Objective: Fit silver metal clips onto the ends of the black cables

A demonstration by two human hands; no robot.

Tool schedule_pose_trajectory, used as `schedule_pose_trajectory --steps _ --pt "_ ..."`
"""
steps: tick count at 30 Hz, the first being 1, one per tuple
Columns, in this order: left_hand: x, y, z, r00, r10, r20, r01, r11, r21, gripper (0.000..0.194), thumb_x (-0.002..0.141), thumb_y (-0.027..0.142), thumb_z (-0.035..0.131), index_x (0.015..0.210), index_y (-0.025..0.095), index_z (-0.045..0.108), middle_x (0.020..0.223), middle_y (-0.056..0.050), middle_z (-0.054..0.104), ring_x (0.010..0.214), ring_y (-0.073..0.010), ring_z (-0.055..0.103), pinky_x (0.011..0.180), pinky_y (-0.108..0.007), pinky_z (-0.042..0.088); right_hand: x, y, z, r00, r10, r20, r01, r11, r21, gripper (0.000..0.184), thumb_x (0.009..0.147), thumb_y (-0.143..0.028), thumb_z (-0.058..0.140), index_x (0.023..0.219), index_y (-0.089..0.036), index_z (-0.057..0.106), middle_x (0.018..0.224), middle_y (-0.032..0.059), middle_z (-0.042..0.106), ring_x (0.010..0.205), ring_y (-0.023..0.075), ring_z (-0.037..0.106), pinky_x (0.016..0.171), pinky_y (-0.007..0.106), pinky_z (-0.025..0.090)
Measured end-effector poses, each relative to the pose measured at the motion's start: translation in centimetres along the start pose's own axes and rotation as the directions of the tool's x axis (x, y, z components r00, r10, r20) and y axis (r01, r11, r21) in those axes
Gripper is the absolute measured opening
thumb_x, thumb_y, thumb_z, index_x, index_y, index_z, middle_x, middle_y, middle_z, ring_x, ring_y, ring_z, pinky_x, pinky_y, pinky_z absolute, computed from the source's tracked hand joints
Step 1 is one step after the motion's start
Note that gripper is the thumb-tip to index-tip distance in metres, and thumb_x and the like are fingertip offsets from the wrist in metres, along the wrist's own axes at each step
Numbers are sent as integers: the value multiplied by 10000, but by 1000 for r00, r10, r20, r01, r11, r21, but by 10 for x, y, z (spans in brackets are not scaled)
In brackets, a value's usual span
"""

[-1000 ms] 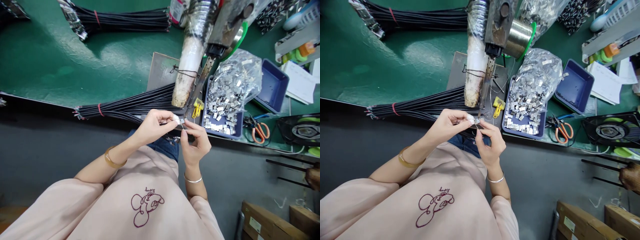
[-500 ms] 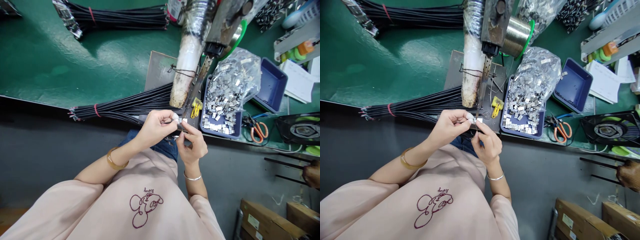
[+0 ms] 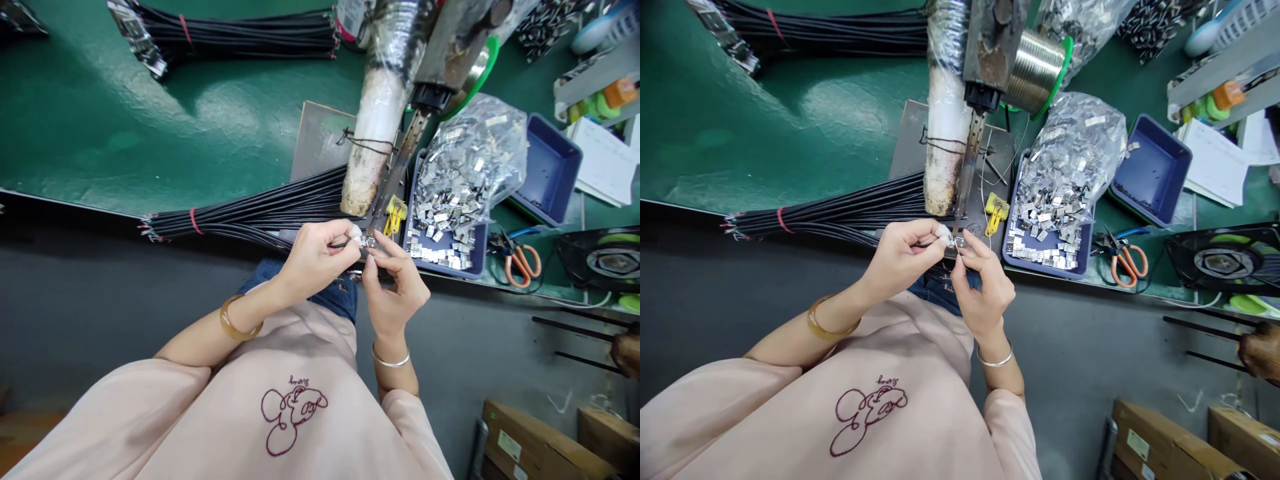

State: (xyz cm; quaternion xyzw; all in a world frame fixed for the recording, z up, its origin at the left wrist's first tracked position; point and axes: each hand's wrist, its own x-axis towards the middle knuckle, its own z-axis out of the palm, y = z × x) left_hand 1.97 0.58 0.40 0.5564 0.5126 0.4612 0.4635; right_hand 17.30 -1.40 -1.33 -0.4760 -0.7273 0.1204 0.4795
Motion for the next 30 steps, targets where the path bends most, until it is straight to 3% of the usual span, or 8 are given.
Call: schedule_pose_trajectory --steps 7,17,23,30 --pt "1 3 -1 1000 5 19 -6 999 33 141 836 137 519 698 151 548 556 75 327 537 -63 248 496 -204 226 0 1 0 996 80 31 -81 995 61 94 882 -137 663 908 -220 629 1208 70 761 927 188 787 811 336 675" --pt "2 2 -6 998 57 38 -59 997 57 167 836 165 580 671 151 563 544 79 289 528 -64 239 504 -226 224 1 2 -3 994 96 57 -100 992 72 84 888 -150 656 895 -224 617 1235 68 751 927 183 788 807 328 677" --pt "2 1 -1 1000 -1 -7 1 1000 -1 154 819 150 567 666 145 577 557 74 287 527 -61 224 494 -229 202 3 2 -3 997 57 60 -61 997 56 95 886 -135 653 902 -221 615 1236 77 749 921 190 788 804 338 677" --pt "2 5 -1 999 29 -40 -28 999 27 128 822 175 576 698 153 597 541 78 280 516 -65 232 493 -232 210 11 -4 -6 998 -16 56 17 1000 -14 127 881 -120 655 930 -237 650 1228 48 752 1004 198 774 868 363 673"
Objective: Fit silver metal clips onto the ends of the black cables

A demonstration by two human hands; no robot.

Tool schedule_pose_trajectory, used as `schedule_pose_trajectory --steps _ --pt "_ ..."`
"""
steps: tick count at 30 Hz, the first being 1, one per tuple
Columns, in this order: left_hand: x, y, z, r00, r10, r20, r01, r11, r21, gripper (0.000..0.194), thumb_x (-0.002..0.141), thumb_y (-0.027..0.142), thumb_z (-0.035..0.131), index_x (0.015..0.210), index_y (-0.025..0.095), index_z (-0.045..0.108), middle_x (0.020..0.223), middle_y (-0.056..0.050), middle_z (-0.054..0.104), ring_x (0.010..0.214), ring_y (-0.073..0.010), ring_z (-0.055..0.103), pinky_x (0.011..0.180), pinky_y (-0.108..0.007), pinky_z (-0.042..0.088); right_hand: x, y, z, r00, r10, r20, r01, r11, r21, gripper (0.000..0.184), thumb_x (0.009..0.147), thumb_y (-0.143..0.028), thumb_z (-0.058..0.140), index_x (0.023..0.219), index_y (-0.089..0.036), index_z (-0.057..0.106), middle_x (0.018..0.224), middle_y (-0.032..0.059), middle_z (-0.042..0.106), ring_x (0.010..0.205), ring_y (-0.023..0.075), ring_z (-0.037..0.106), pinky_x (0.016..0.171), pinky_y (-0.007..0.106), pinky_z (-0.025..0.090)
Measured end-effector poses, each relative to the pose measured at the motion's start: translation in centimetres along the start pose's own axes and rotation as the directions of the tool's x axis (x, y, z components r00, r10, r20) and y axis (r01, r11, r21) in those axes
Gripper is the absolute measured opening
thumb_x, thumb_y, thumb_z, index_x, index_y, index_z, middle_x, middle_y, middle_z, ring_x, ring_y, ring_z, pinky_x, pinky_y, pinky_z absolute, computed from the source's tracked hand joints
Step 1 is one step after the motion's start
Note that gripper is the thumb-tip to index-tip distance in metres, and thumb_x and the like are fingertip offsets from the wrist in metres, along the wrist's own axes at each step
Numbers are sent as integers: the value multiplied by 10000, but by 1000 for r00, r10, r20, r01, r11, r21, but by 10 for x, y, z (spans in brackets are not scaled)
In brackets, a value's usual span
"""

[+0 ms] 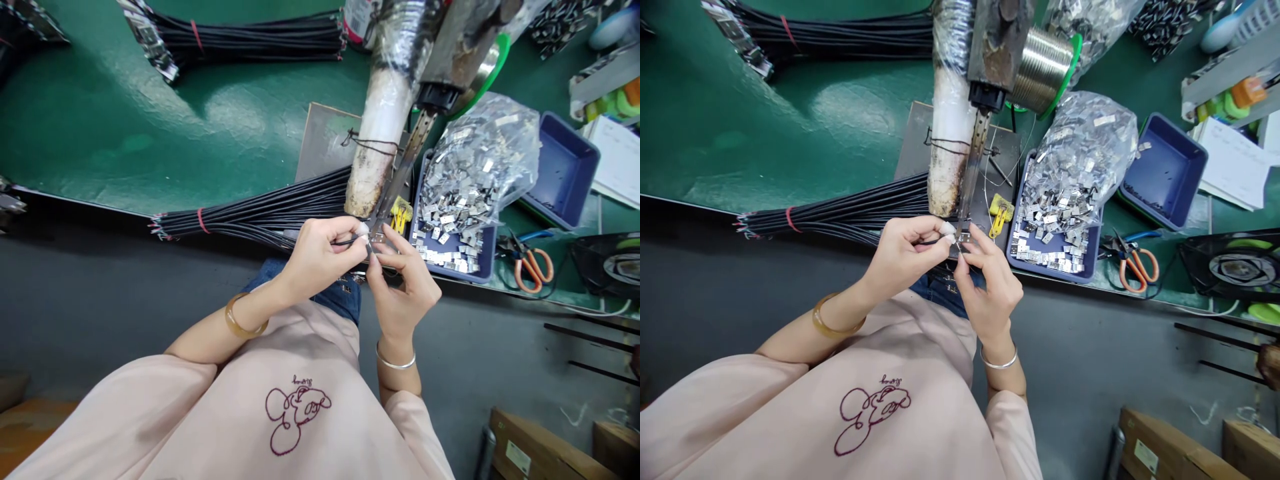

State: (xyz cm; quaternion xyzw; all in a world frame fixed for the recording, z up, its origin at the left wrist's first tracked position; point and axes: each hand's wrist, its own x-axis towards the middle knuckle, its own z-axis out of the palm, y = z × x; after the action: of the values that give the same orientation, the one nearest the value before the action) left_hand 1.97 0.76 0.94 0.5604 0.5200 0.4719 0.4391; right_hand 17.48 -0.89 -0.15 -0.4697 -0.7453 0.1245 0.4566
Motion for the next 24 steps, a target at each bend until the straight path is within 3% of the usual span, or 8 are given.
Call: schedule_pose_trajectory --steps 5,9,14,19,24 --pt "-1 1 -1 999 -21 37 19 999 50 146 793 152 581 647 146 584 540 77 282 530 -66 230 499 -232 208 -2 3 0 1000 -3 -11 3 1000 -22 120 862 -130 683 902 -233 637 1154 50 774 936 191 783 795 333 679" --pt "-1 1 0 999 -27 35 25 998 65 145 806 159 575 662 146 590 535 79 295 531 -64 239 504 -230 210 0 4 2 1000 -7 -23 6 1000 -27 130 860 -109 685 907 -229 662 1046 27 793 1010 194 771 797 304 667" --pt "0 5 -2 999 -3 38 1 998 56 156 805 166 585 650 149 577 539 79 279 533 -66 230 504 -230 209 3 -1 1 998 -35 -46 32 997 -70 145 856 -113 695 921 -240 673 1101 34 788 1007 201 772 855 351 661" --pt "-1 2 -4 995 -44 84 43 999 18 168 778 140 577 613 144 547 551 72 288 549 -66 227 506 -229 188 -4 1 -1 1000 -3 -19 3 1000 -25 146 844 -112 696 898 -229 627 1127 39 787 865 164 787 757 282 660" --pt "-2 0 -5 995 -45 94 45 999 8 184 771 135 582 593 138 531 553 72 279 560 -64 223 509 -230 176 -3 2 -2 1000 12 -16 -12 999 -35 121 867 -135 685 930 -227 637 1121 37 791 900 167 787 748 270 654"
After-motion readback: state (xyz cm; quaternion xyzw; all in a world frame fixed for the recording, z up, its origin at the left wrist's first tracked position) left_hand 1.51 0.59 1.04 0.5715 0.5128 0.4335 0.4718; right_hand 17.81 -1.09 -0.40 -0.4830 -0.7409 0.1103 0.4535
